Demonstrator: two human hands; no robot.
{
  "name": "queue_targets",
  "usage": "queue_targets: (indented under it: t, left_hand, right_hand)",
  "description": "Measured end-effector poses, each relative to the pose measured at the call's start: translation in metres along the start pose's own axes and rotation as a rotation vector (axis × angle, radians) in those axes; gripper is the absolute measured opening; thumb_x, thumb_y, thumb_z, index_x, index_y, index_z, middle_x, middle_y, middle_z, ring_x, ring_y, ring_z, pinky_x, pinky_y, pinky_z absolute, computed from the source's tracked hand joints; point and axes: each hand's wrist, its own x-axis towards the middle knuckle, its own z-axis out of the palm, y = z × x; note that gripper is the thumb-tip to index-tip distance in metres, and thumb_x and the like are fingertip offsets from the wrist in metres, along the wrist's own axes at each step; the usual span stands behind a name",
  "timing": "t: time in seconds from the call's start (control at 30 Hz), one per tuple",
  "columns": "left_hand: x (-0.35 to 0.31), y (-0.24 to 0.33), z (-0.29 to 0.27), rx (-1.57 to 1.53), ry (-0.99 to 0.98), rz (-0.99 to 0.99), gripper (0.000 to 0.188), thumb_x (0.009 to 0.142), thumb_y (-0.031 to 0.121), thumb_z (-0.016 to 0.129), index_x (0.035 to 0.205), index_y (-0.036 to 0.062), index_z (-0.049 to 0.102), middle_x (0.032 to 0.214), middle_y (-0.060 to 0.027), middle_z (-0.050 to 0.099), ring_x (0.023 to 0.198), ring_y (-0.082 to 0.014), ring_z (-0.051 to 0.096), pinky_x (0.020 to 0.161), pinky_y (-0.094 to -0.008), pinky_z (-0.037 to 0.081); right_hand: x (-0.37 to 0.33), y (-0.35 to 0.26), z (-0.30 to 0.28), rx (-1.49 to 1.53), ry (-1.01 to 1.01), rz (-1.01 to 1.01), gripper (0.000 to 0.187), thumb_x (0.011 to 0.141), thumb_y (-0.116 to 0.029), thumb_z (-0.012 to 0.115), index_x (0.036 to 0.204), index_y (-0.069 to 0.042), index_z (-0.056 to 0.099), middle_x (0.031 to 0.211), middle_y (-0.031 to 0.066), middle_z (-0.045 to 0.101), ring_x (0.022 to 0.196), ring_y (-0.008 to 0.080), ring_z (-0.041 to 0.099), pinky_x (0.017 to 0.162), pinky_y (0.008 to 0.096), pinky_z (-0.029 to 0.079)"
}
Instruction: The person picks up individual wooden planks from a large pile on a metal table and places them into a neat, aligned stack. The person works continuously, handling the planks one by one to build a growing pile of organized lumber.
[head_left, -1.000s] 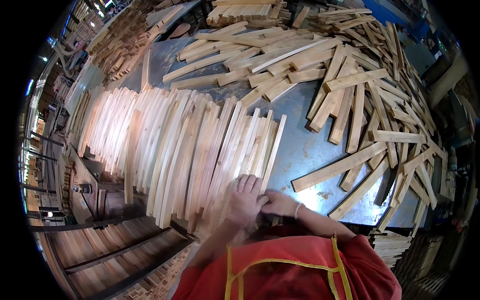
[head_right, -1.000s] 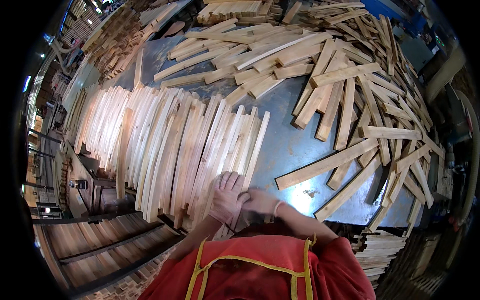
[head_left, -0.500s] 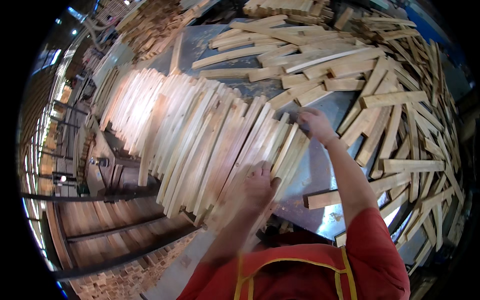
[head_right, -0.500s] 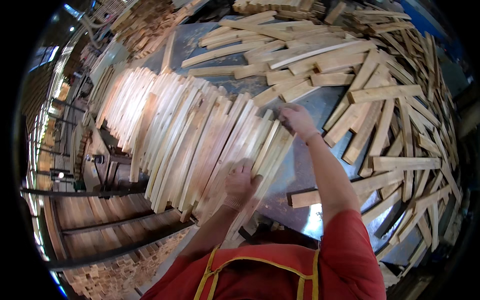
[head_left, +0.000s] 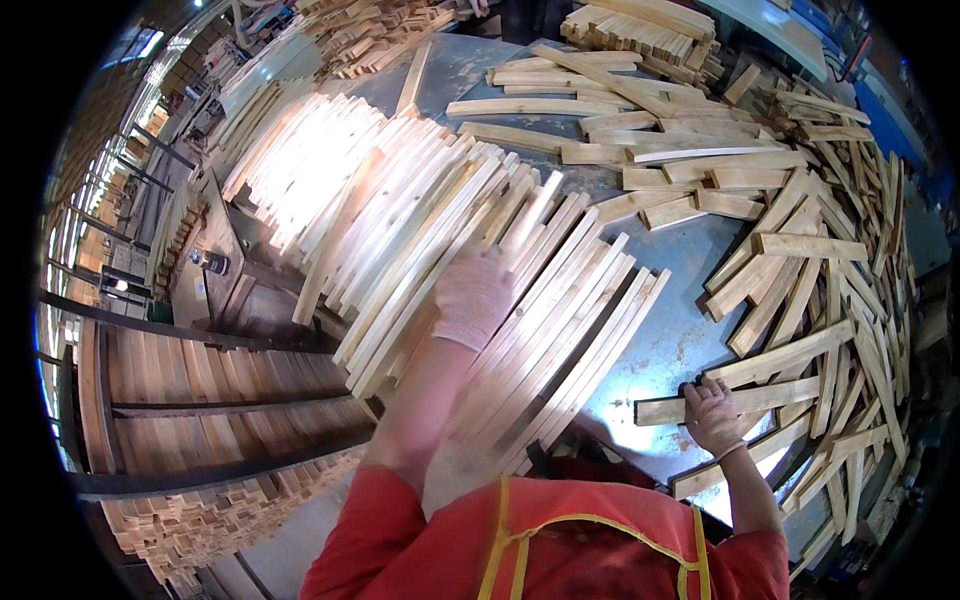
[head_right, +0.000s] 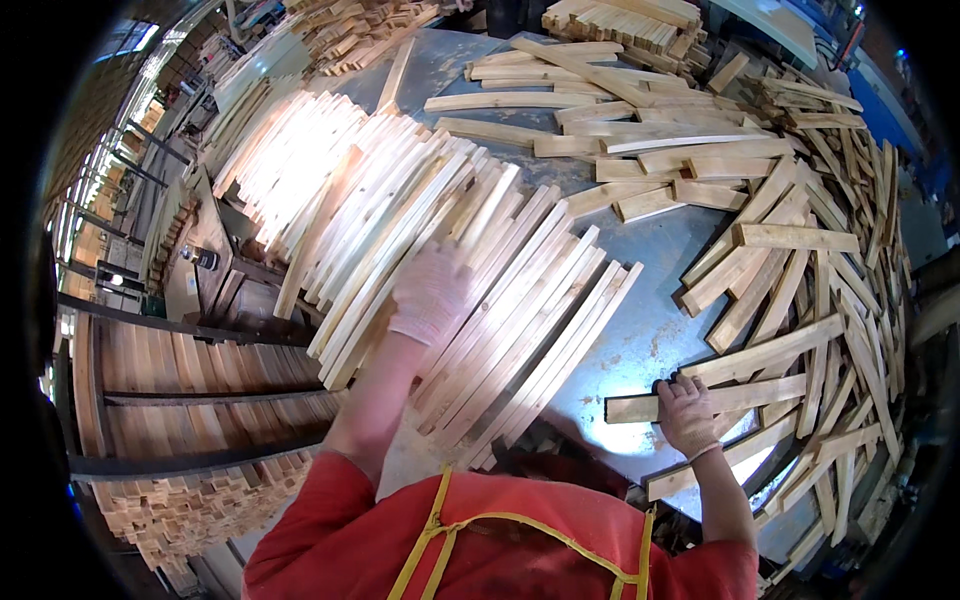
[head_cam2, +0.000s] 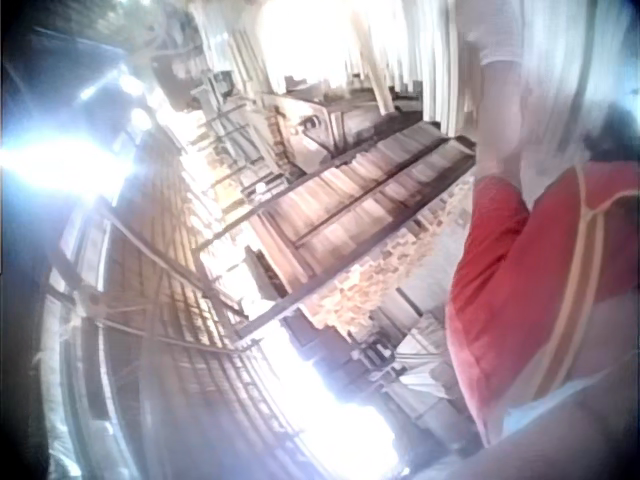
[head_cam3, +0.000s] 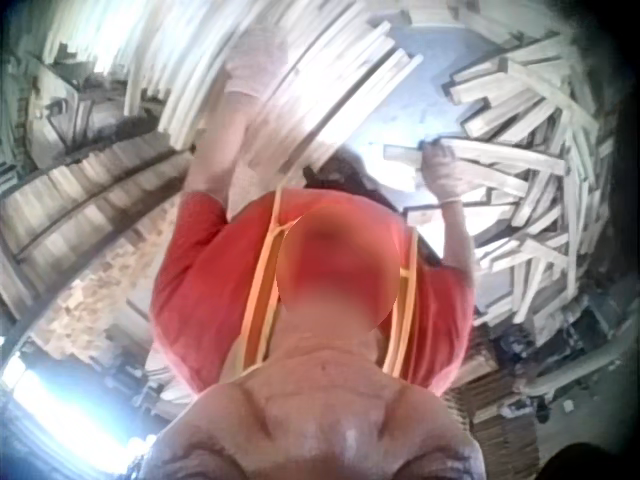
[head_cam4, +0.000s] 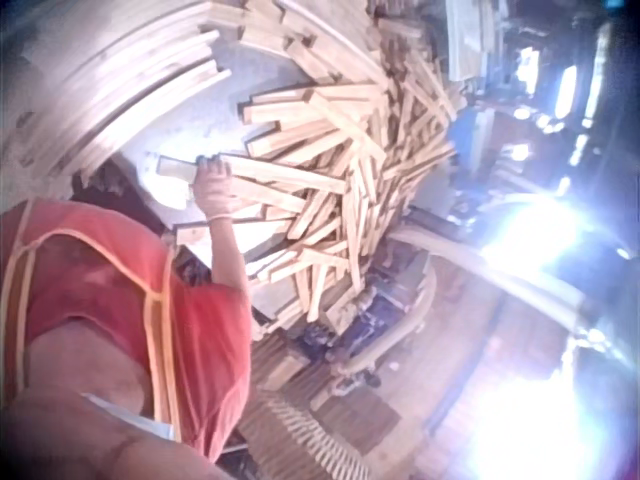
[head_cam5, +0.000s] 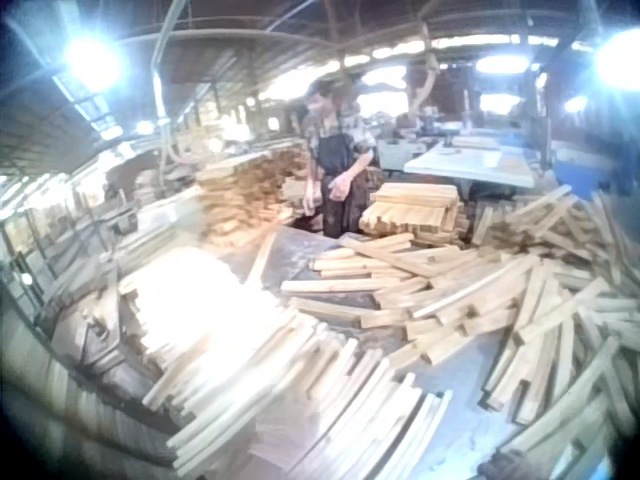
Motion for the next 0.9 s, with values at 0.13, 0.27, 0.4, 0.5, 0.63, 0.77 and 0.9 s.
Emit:
queue_targets:
  t: [0.13,0.27,0.4,0.5,0.63,0.77,0.9]
  left_hand:
    - [-0.021,-0.052,-0.005,0.179,0.248,-0.039,0.063,0.092,0.036,0.074,0.148,0.0141,0.055,0.143,-0.0086,0.055,0.131,-0.0317,0.054,0.110,-0.0508,0.045]
    - [-0.045,-0.085,0.025,0.167,0.234,-0.064,0.074,0.091,0.032,0.073,0.157,0.0150,0.046,0.150,-0.0092,0.051,0.136,-0.0355,0.050,0.116,-0.0523,0.038]
    - [-0.078,-0.064,0.044,0.149,0.347,0.074,0.071,0.091,0.029,0.071,0.156,0.0125,0.049,0.154,-0.0113,0.050,0.142,-0.0350,0.046,0.118,-0.0513,0.038]
    - [-0.085,-0.038,0.071,0.130,0.348,0.246,0.063,0.095,0.029,0.064,0.154,0.0118,0.053,0.154,-0.0112,0.051,0.145,-0.0349,0.044,0.121,-0.0533,0.035]
    - [-0.081,-0.065,0.106,0.241,0.336,0.254,0.051,0.100,0.023,0.053,0.149,0.0108,0.058,0.158,-0.0106,0.048,0.152,-0.0362,0.040,0.123,-0.0539,0.033]
    - [-0.077,-0.070,0.111,0.308,0.313,0.285,0.052,0.101,0.022,0.052,0.152,0.0118,0.054,0.161,-0.0111,0.045,0.153,-0.0369,0.037,0.126,-0.0537,0.030]
    - [-0.081,-0.052,0.113,0.354,0.356,0.199,0.053,0.102,0.026,0.056,0.152,0.0123,0.055,0.159,-0.0117,0.047,0.153,-0.0366,0.037,0.126,-0.0536,0.031]
  right_hand:
    - [0.019,-0.015,-0.040,0.229,-0.207,0.169,0.066,0.089,-0.037,0.076,0.146,-0.007,0.061,0.124,0.0186,0.072,0.123,0.0383,0.066,0.109,0.0468,0.051]
    - [0.032,-0.021,-0.100,0.731,0.090,0.307,0.061,0.091,-0.037,0.074,0.139,0.000,0.064,0.110,0.0188,0.074,0.102,0.0359,0.072,0.088,0.0426,0.057]
    - [0.076,-0.013,-0.077,1.333,0.301,0.747,0.052,0.100,-0.038,0.067,0.135,0.001,0.066,0.104,0.0159,0.074,0.093,0.0300,0.072,0.085,0.0397,0.056]
    - [0.118,-0.019,-0.001,1.150,0.227,0.747,0.055,0.104,-0.045,0.060,0.133,0.000,0.069,0.111,0.0204,0.074,0.103,0.0368,0.070,0.094,0.0427,0.056]
    - [0.162,-0.093,-0.033,0.942,0.031,0.774,0.069,0.103,-0.060,0.050,0.117,0.003,0.076,0.116,0.0313,0.075,0.116,0.0486,0.069,0.105,0.0506,0.052]
    - [0.134,-0.058,-0.048,1.113,0.041,0.559,0.063,0.100,-0.058,0.058,0.128,-0.004,0.073,0.119,0.0258,0.076,0.117,0.0454,0.069,0.104,0.0488,0.053]
    - [0.103,0.023,-0.068,0.398,0.473,0.825,0.046,0.086,-0.034,0.077,0.120,-0.008,0.062,0.123,0.0178,0.067,0.119,0.0377,0.063,0.101,0.0477,0.052]
